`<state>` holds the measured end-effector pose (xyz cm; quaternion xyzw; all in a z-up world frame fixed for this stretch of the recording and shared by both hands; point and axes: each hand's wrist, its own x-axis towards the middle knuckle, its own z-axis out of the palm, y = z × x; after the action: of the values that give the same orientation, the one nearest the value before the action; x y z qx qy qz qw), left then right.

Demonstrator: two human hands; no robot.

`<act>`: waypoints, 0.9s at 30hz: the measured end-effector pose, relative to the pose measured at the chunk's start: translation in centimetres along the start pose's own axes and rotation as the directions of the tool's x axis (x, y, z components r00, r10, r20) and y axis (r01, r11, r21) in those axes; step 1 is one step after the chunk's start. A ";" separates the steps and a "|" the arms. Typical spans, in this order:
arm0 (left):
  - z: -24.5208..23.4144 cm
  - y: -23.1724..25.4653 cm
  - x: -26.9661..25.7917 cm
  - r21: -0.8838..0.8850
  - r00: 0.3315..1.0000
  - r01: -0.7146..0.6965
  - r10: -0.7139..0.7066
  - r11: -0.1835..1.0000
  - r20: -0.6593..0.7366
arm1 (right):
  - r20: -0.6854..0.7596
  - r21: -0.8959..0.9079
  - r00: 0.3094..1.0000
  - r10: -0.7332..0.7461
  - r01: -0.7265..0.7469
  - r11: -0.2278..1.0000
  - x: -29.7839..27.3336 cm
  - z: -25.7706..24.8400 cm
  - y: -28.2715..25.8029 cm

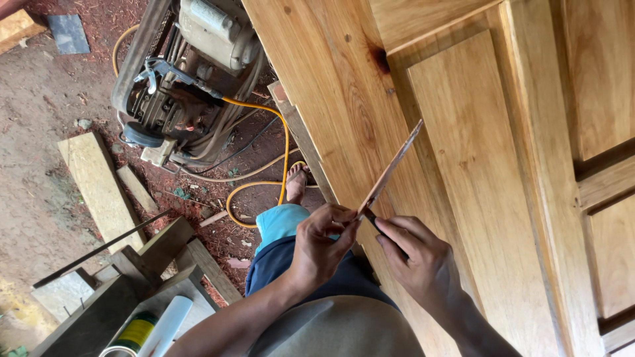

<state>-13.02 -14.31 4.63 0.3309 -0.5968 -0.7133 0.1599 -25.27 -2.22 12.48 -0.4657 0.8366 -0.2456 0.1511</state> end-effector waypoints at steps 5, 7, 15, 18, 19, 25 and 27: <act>0.2 -0.4 0.4 -0.154 0.995 0.086 -0.092 0.984 -0.032 | 0.098 0.058 0.994 -0.046 0.040 0.998 1.0 -0.6 1.1; 0.1 -2.5 0.6 -0.268 0.983 0.158 -0.178 0.950 -0.049 | 0.144 0.071 0.988 -0.059 0.050 0.996 1.2 -0.5 3.6; -3.5 -6.1 0.8 -0.426 0.879 0.061 -0.251 0.903 -0.406 | 0.322 0.013 0.936 -0.142 0.146 0.989 6.1 -1.2 12.2; -4.8 -7.4 -0.2 -0.435 0.848 0.095 -0.302 0.896 -0.436 | 0.390 -0.033 0.907 -0.162 0.190 0.981 6.3 -1.4 12.9; -5.0 -7.6 -0.4 -0.439 0.846 0.097 -0.306 0.893 -0.436 | 0.395 -0.035 0.905 -0.161 0.190 0.981 6.6 -1.4 12.5; -5.3 -8.3 -1.2 -0.489 0.845 0.045 -0.295 0.871 -0.447 | 0.462 -0.083 0.865 -0.193 0.259 0.962 6.7 -1.0 12.0; -5.2 -7.7 -1.1 -0.491 0.870 0.046 -0.276 0.870 -0.408 | 0.451 -0.103 0.875 -0.175 0.246 0.964 6.7 -0.8 11.9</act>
<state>-7.51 -15.65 -2.79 0.4939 -0.3212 -0.7458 0.3109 -37.53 -2.41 6.44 -0.6077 0.7421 -0.0830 0.2705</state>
